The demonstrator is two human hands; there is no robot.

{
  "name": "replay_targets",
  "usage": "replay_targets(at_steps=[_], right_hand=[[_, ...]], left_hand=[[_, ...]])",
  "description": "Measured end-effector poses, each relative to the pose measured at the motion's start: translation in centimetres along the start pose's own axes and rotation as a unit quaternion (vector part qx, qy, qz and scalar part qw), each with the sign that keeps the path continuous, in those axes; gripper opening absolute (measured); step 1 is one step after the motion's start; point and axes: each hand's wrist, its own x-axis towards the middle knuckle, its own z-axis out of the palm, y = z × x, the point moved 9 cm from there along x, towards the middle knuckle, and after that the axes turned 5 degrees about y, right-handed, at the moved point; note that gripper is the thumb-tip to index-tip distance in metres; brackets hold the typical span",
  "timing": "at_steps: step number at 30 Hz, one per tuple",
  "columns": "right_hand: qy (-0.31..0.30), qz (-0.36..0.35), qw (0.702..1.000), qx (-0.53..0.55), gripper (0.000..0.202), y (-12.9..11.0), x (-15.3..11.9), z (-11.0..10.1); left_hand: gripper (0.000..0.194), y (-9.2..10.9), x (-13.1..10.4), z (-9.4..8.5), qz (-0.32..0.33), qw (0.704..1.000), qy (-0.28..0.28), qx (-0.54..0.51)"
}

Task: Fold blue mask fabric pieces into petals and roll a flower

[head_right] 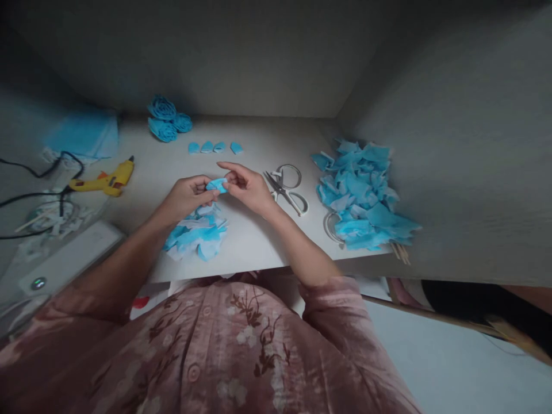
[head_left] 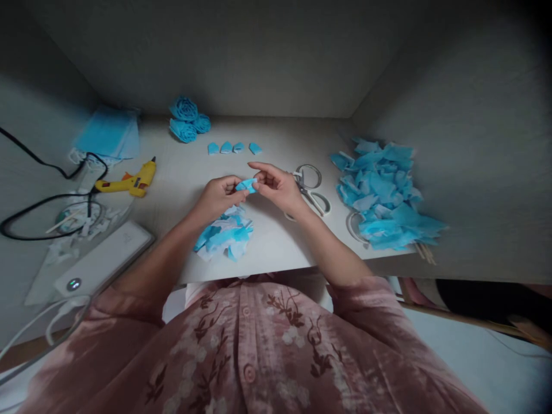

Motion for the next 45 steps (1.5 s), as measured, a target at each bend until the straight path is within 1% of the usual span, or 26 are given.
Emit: replay_targets(at_steps=[4,10,13,15,17,19,21,23,24,25,26,28,29,31,34,36,38,40,43,45], right_hand=[[-0.001,-0.009,1.000,-0.018,0.051,0.0,0.1,0.0],[-0.003,-0.003,1.000,-0.016,0.051,0.4,-0.1,0.3],[-0.013,-0.013,1.000,-0.018,0.052,0.4,-0.1,0.6],[-0.008,-0.025,0.999,-0.029,0.054,0.1,0.2,0.1],[0.023,-0.036,0.997,-0.057,0.056,-0.5,0.8,-1.8],[0.081,-0.045,0.991,-0.097,0.058,-1.5,1.5,-5.2],[0.143,-0.055,0.980,-0.128,0.058,-2.6,2.0,-9.1],[0.169,-0.059,0.974,-0.140,0.055,-3.3,2.0,-12.1],[0.173,-0.058,0.973,-0.143,0.053,-3.3,1.8,-13.0],[0.172,-0.054,0.973,-0.146,0.050,-3.3,1.5,-13.5],[0.168,-0.047,0.974,-0.147,0.048,-3.0,1.1,-13.6],[0.146,-0.019,0.979,-0.138,0.044,-2.2,0.1,-12.4],[0.132,-0.002,0.983,-0.127,0.043,-1.8,-0.5,-11.4],[0.095,0.013,0.989,-0.114,0.043,-1.6,-1.4,-8.5],[0.057,-0.015,0.991,-0.119,0.041,-2.9,-2.0,-4.9],[0.039,-0.033,0.990,-0.128,0.040,-4.1,-1.9,-3.4],[0.028,-0.043,0.990,-0.131,0.039,-5.0,-1.6,-2.5],[0.026,-0.043,0.991,-0.126,0.039,-5.2,-1.2,-2.1],[0.029,-0.031,0.992,-0.119,0.041,-4.7,-0.5,-1.7],[0.021,-0.021,0.992,-0.124,0.039,-4.0,-0.1,-1.2]], left_hand=[[0.032,0.3,0.1,-0.4,0.004,1.000,0.022,-0.007],[0.027,0.7,0.1,-0.3,0.015,1.000,0.021,0.008],[0.027,0.6,0.1,-0.3,0.012,1.000,0.020,0.017],[0.027,0.4,0.2,-0.5,0.011,0.999,0.026,0.017],[0.028,0.2,0.3,-1.0,0.013,0.999,0.038,0.015],[0.028,-0.1,0.4,-1.3,0.016,0.999,0.043,0.012],[0.028,-0.2,0.5,-1.4,0.021,0.999,0.042,0.010],[0.026,-0.2,0.5,-1.5,0.025,0.999,0.042,0.007],[0.025,-0.1,0.5,-1.5,0.027,0.999,0.043,0.005],[0.025,0.1,0.4,-1.4,0.028,0.999,0.044,0.001],[0.024,0.3,0.3,-1.3,0.027,0.999,0.042,-0.005],[0.024,0.5,0.1,-1.0,0.021,0.999,0.030,-0.018],[0.025,0.5,0.0,-0.8,0.014,0.999,0.022,-0.025],[0.028,0.4,-0.1,-0.4,-0.002,0.999,0.004,-0.037],[0.032,0.2,-0.2,0.1,-0.019,0.998,-0.019,-0.048],[0.032,0.3,-0.3,0.3,-0.020,0.998,-0.031,-0.052],[0.031,0.4,-0.4,0.4,-0.018,0.998,-0.040,-0.055],[0.029,0.5,-0.3,0.4,-0.016,0.997,-0.042,-0.060],[0.026,0.4,-0.3,0.3,-0.013,0.997,-0.040,-0.067],[0.024,0.3,-0.3,0.4,-0.014,0.997,-0.040,-0.067]])
